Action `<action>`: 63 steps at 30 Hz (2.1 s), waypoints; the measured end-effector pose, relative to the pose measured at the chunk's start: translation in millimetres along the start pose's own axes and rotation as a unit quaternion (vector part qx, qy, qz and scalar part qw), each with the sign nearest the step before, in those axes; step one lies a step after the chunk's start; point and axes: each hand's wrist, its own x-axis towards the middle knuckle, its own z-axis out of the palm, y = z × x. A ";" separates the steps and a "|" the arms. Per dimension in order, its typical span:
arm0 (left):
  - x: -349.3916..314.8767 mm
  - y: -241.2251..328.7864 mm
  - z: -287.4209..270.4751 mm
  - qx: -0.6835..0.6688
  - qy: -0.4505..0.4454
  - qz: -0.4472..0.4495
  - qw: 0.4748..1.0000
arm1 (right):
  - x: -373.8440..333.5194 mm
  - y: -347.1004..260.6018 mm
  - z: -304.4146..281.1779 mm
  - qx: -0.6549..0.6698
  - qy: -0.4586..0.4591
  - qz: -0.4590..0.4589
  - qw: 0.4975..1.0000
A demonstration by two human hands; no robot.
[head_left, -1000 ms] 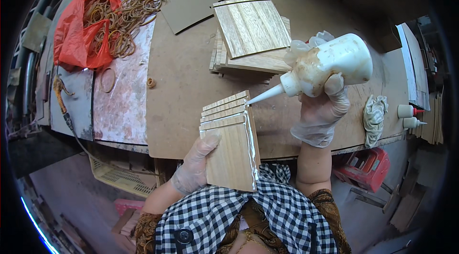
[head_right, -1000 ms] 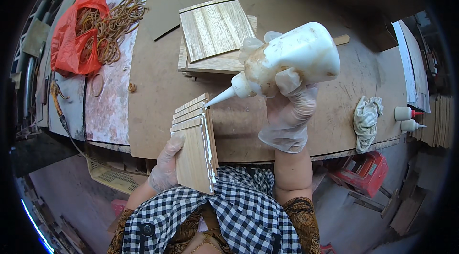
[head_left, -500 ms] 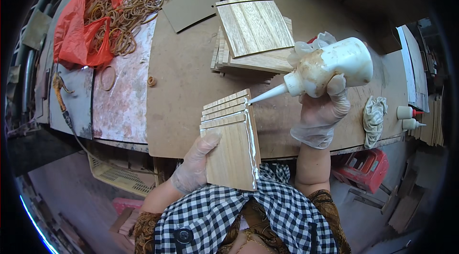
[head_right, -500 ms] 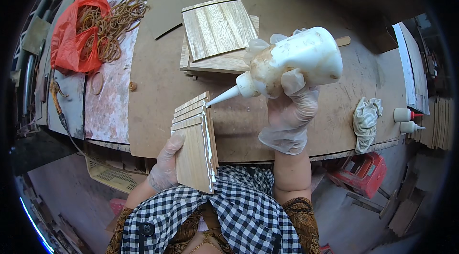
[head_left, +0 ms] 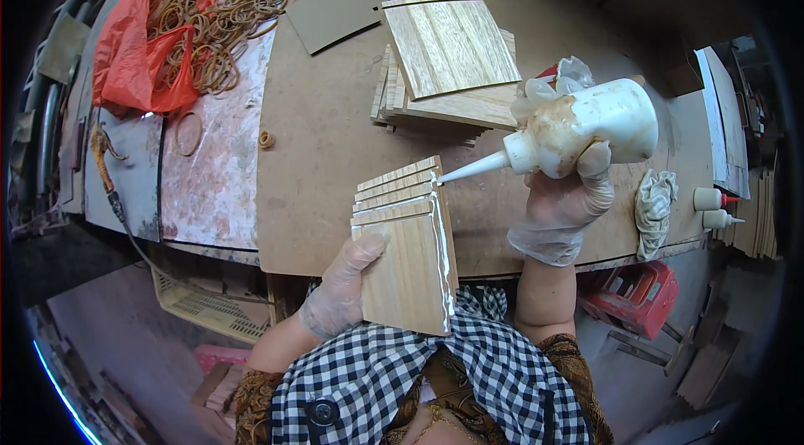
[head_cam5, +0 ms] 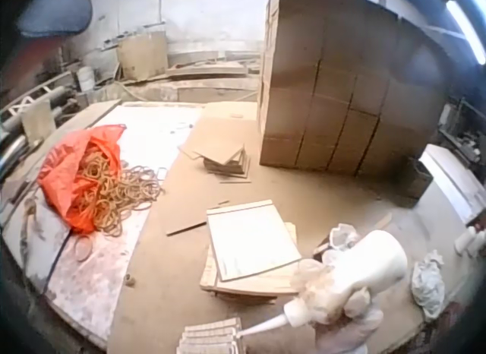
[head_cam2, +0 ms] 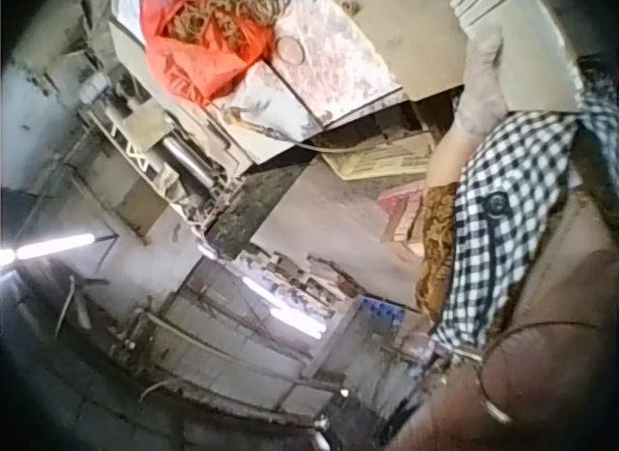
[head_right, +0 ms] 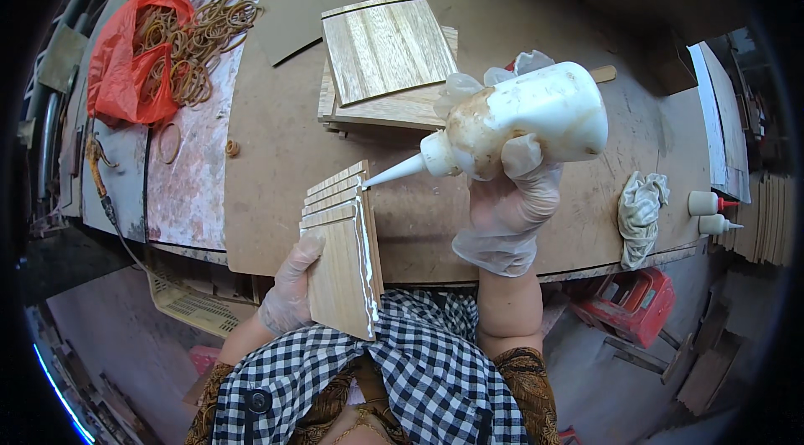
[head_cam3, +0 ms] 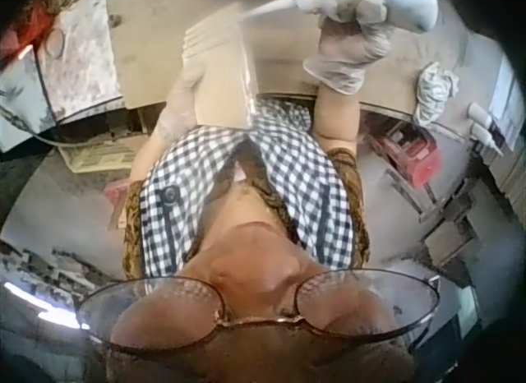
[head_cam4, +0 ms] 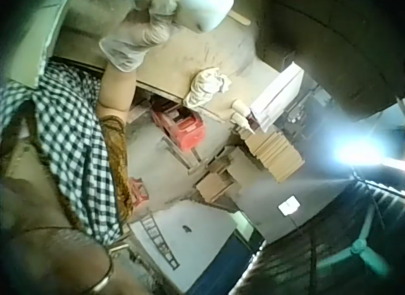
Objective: The person assembles a small wooden box by applying glue to the edges of thin wooden slats and joining them together. They use a squeeze bottle to apply adhesive, press the pieces into a rectangular frame, and secure the structure with a rubber band.
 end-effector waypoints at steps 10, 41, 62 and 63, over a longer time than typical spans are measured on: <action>-0.6 0.4 0.1 -0.013 -0.005 0.003 1.000 | -1.5 1.9 -0.4 0.008 0.020 -0.011 1.000; -13.0 19.4 1.1 0.009 -0.020 0.073 0.997 | -2.8 -4.5 7.2 0.053 -0.014 -0.006 0.998; -78.3 114.9 -6.9 0.887 0.146 0.302 0.317 | -39.1 10.6 -42.5 0.151 0.065 0.064 0.984; -76.1 113.3 -5.1 0.903 0.127 0.235 0.337 | -40.0 13.1 -42.5 0.154 0.066 0.068 0.984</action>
